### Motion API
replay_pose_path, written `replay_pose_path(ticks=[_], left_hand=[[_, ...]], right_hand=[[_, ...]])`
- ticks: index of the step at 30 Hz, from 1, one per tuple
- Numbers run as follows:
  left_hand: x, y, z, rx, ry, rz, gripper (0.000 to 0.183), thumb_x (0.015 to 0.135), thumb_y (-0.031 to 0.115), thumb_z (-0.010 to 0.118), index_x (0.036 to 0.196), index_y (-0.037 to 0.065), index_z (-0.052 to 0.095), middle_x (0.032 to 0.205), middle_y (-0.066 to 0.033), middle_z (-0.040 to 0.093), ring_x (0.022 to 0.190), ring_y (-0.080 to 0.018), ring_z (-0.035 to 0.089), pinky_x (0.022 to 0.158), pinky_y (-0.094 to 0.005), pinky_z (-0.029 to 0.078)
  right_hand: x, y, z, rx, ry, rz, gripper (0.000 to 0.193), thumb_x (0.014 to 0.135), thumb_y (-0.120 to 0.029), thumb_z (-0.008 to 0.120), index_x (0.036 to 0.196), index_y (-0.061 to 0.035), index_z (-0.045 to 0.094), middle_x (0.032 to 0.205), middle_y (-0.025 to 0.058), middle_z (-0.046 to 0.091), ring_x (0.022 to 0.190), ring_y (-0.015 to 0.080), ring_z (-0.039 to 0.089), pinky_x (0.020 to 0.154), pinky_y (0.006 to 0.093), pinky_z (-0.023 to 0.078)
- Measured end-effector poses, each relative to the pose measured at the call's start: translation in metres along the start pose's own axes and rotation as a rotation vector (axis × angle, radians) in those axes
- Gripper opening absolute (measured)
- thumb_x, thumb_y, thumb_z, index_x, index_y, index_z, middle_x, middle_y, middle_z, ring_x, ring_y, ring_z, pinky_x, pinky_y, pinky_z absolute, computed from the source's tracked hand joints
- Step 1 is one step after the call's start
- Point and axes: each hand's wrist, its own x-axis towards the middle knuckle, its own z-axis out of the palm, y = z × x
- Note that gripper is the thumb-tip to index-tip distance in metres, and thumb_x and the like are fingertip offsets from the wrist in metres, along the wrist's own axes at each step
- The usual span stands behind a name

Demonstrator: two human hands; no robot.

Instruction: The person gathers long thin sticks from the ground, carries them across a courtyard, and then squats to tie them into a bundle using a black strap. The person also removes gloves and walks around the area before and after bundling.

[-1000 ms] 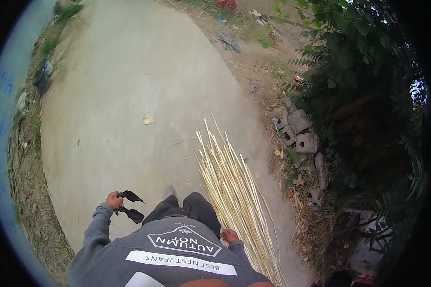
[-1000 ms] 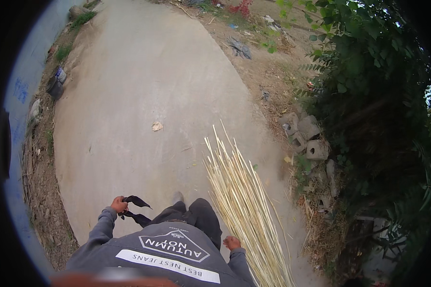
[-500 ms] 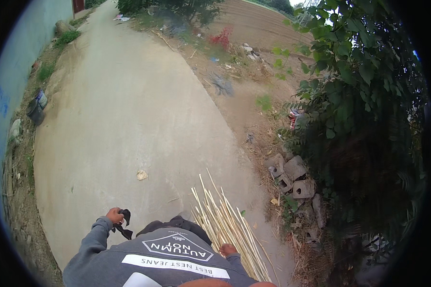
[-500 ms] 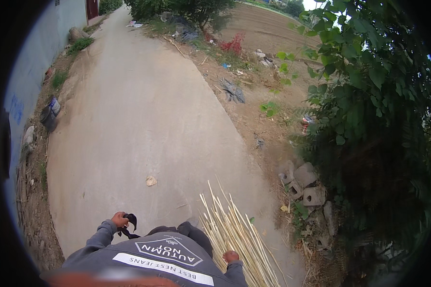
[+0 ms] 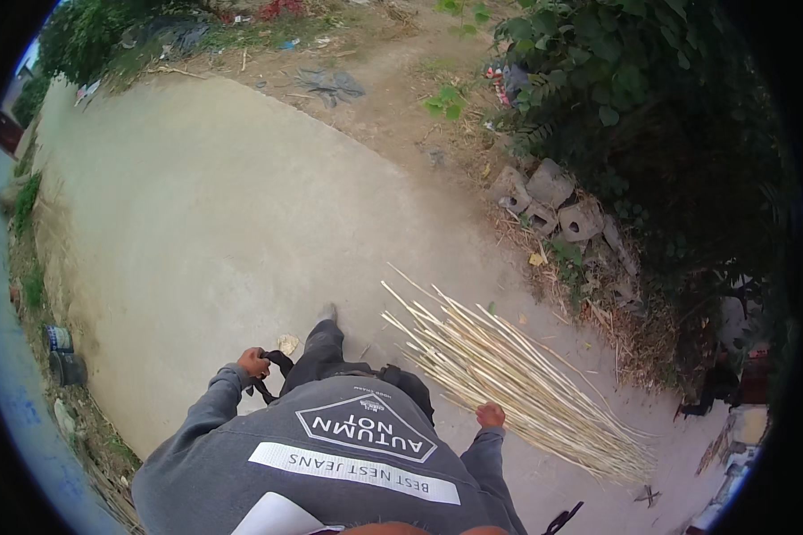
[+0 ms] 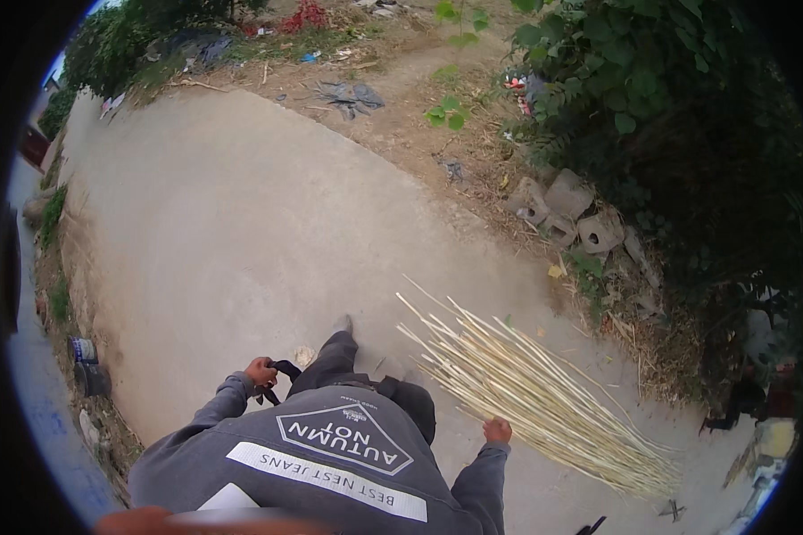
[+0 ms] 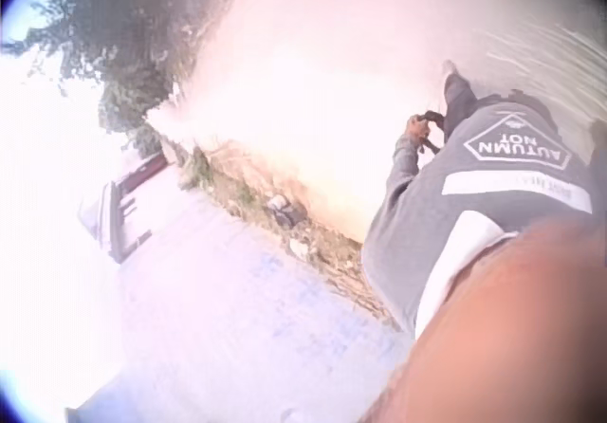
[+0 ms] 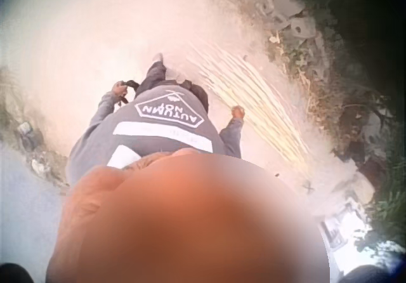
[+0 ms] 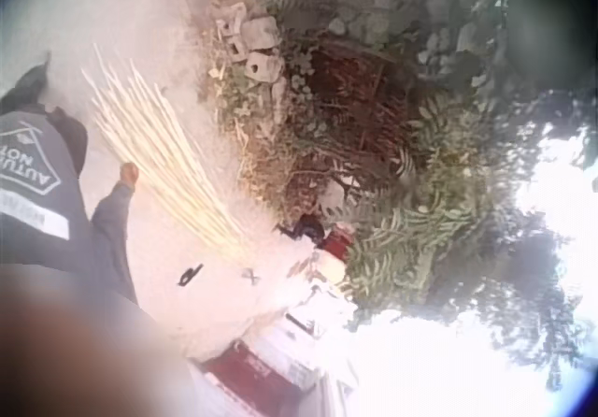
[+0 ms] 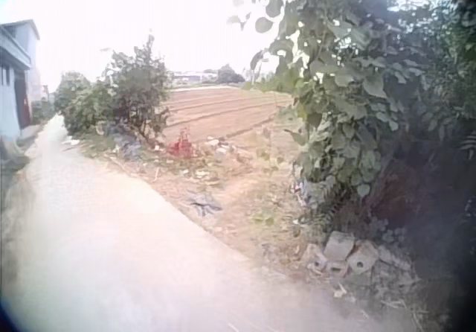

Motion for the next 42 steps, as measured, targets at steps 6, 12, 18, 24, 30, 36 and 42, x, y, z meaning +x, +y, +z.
replay_pose_path(ticks=[6, 12, 18, 24, 30, 36, 42], left_hand=[[0.084, 0.103, -0.131, 0.152, -0.072, 0.176, 0.022, 0.08, 0.011, 0.053, 0.095, -0.004, 0.06, 0.069, -0.0114, 0.068, 0.05, -0.0182, 0.06, 0.045, -0.0315, 0.047], [0.113, 0.203, -0.148, 0.418, -0.15, 0.144, 0.021, 0.08, 0.011, 0.054, 0.096, -0.002, 0.061, 0.069, -0.0115, 0.067, 0.051, -0.0174, 0.059, 0.045, -0.0323, 0.048], [0.113, 0.28, -0.104, 0.578, -0.195, 0.304, 0.019, 0.08, 0.01, 0.055, 0.094, -0.002, 0.06, 0.068, -0.0109, 0.066, 0.052, -0.0181, 0.06, 0.046, -0.0331, 0.048], [0.118, 0.324, -0.057, 0.697, -0.204, 0.367, 0.021, 0.078, 0.01, 0.059, 0.094, -0.003, 0.062, 0.068, -0.0106, 0.066, 0.054, -0.0186, 0.062, 0.048, -0.033, 0.05], [0.128, 0.351, 0.003, 0.858, -0.357, 0.301, 0.019, 0.082, 0.009, 0.058, 0.098, -0.001, 0.06, 0.069, -0.0106, 0.067, 0.053, -0.0176, 0.061, 0.047, -0.0318, 0.05], [0.126, 0.382, 0.046, 0.929, -0.421, 0.47, 0.015, 0.079, 0.008, 0.061, 0.091, 0.0, 0.062, 0.067, -0.009, 0.064, 0.053, -0.017, 0.061, 0.048, -0.0324, 0.049], [0.131, 0.38, 0.058, 0.879, -0.411, 0.452, 0.015, 0.083, 0.012, 0.061, 0.092, 0.0, 0.064, 0.068, -0.009, 0.067, 0.054, -0.0175, 0.062, 0.05, -0.0328, 0.05]], right_hand=[[-0.083, 0.215, 0.043, -0.163, 0.293, 0.142, 0.014, 0.088, -0.027, 0.055, 0.087, -0.0134, 0.057, 0.087, 0.0085, 0.056, 0.076, 0.0259, 0.054, 0.051, 0.0334, 0.038], [-0.128, 0.305, 0.17, -0.19, 0.405, 0.239, 0.006, 0.092, -0.012, 0.056, 0.092, -0.0078, 0.06, 0.077, 0.0075, 0.061, 0.063, 0.0155, 0.058, 0.048, 0.027, 0.039], [-0.119, 0.297, 0.169, -0.042, 0.556, 0.056, 0.012, 0.093, -0.011, 0.056, 0.103, -0.0065, 0.062, 0.087, 0.0119, 0.07, 0.069, 0.0162, 0.065, 0.052, 0.0251, 0.045], [-0.141, 0.287, 0.11, 0.085, 0.772, -0.073, 0.017, 0.089, -0.009, 0.058, 0.106, -0.0087, 0.062, 0.083, 0.0101, 0.068, 0.066, 0.0146, 0.062, 0.053, 0.0252, 0.045], [-0.18, 0.33, 0.067, 0.309, 1.033, -0.123, 0.021, 0.089, -0.009, 0.058, 0.109, -0.006, 0.061, 0.084, 0.0118, 0.068, 0.065, 0.0158, 0.062, 0.052, 0.026, 0.044], [-0.196, 0.37, 0.118, 0.438, 0.848, -0.027, 0.016, 0.087, -0.004, 0.059, 0.103, -0.0053, 0.059, 0.077, 0.0093, 0.063, 0.059, 0.0143, 0.055, 0.048, 0.0246, 0.039], [-0.175, 0.356, 0.147, 0.346, 0.75, 0.01, 0.012, 0.09, -0.006, 0.057, 0.102, -0.0067, 0.059, 0.08, 0.0086, 0.063, 0.061, 0.0124, 0.055, 0.049, 0.0241, 0.039]])
